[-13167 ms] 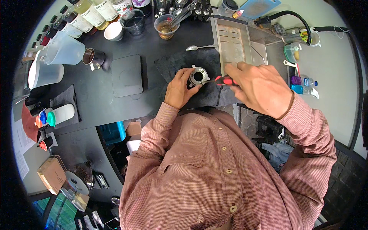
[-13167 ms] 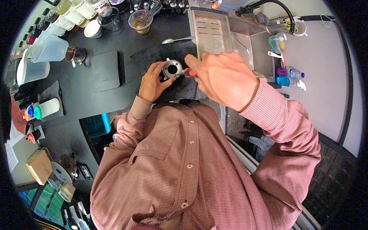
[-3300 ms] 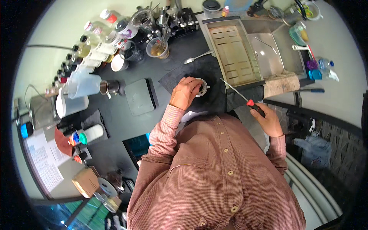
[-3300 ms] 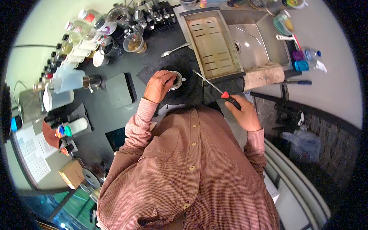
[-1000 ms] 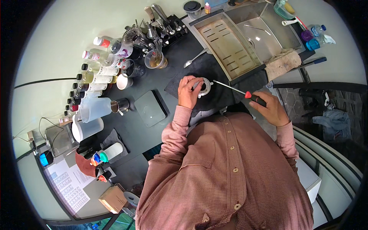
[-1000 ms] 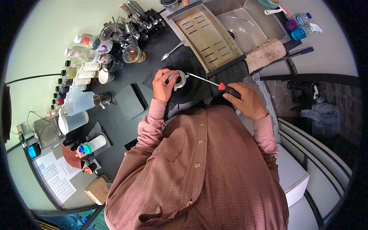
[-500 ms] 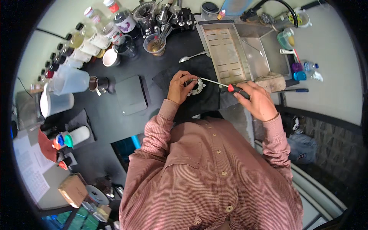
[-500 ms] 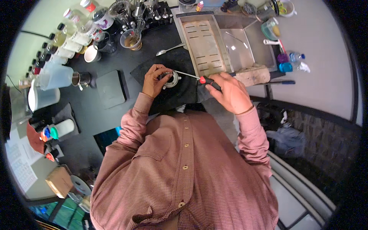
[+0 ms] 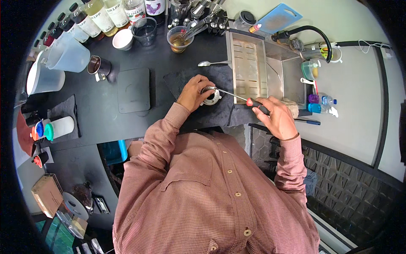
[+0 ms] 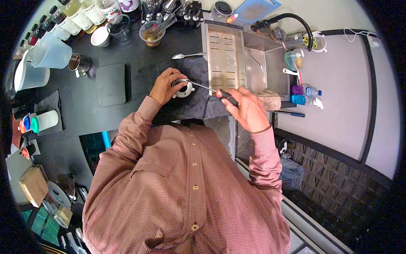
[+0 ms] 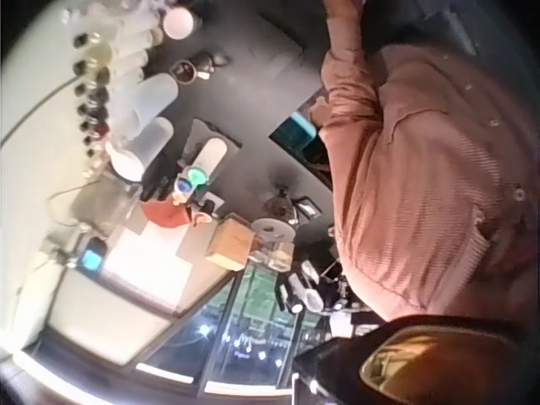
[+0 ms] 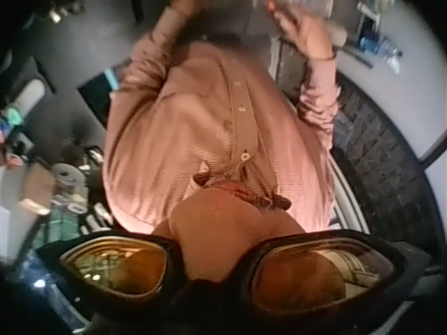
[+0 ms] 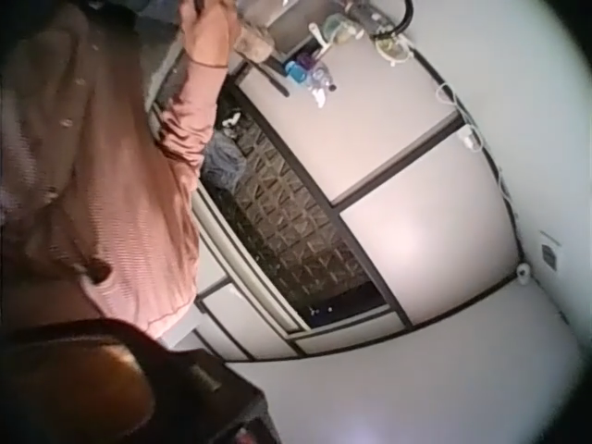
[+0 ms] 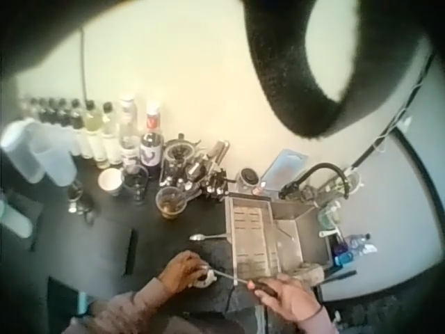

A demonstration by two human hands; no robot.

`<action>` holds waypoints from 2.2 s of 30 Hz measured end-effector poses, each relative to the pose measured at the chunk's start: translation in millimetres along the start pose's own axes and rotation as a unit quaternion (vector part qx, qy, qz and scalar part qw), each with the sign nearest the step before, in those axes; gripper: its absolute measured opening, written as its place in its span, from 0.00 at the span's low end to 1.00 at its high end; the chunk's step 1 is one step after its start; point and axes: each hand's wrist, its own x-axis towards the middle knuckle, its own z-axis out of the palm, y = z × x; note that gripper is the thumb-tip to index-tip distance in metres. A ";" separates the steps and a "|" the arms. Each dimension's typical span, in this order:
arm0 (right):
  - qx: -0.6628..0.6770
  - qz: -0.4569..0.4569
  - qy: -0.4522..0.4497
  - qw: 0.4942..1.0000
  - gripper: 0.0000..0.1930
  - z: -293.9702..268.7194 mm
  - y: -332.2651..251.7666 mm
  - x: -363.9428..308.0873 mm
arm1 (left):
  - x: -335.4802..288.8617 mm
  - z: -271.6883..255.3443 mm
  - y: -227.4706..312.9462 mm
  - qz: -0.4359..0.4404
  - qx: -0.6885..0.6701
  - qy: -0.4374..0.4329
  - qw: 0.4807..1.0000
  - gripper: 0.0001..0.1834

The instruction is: Repairing and cleaning the burr assembly of an industrial coffee grinder using a screwdriver.

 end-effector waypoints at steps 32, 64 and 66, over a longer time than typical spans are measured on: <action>-0.249 -0.161 -0.010 0.955 0.11 -37.6 -58.8 52.2 | 1.2 2.6 -8.3 0.033 -0.005 0.002 0.999 0.07; -0.177 -0.118 -0.011 0.977 0.21 -53.1 -68.8 67.5 | 2.8 6.1 -8.5 0.028 0.005 0.002 1.000 0.06; -0.160 -0.125 -0.038 0.979 0.23 -58.2 -71.6 63.4 | 2.0 5.2 -8.1 0.019 0.001 -0.004 1.000 0.06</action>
